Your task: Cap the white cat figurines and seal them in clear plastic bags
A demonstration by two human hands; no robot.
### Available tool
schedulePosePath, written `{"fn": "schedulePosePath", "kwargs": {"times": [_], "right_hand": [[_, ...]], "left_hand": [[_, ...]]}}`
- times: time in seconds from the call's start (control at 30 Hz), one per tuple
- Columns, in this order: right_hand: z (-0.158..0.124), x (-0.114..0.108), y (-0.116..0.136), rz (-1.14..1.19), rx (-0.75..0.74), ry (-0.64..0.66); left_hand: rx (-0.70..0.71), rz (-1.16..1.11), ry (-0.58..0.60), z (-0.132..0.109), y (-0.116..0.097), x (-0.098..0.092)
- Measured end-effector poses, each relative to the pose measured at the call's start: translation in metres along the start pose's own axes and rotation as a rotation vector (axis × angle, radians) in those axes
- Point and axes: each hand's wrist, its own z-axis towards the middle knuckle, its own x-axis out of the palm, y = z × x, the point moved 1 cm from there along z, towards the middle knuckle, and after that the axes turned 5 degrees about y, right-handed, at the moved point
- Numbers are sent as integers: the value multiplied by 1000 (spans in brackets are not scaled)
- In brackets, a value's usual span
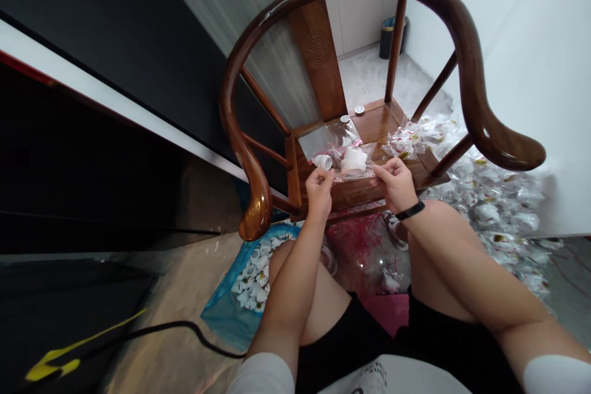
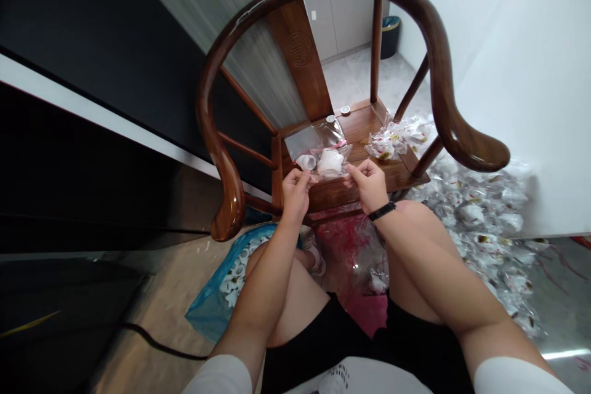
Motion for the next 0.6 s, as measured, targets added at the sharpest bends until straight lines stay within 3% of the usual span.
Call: {"fn": "schedulePosePath", "kwargs": {"times": [0.1, 0.37, 0.5, 0.6], "right_hand": [[0, 0, 1, 11, -46, 16], [-1, 1, 4, -54, -133, 70], [-3, 0, 0, 26, -66, 77], [-9, 3, -5, 106, 62, 157]], "left_hand": [[81, -51, 12, -1, -4, 0], [134, -75, 91, -4, -10, 0], [120, -45, 111, -6, -8, 2], [120, -38, 107, -8, -7, 4]]}}
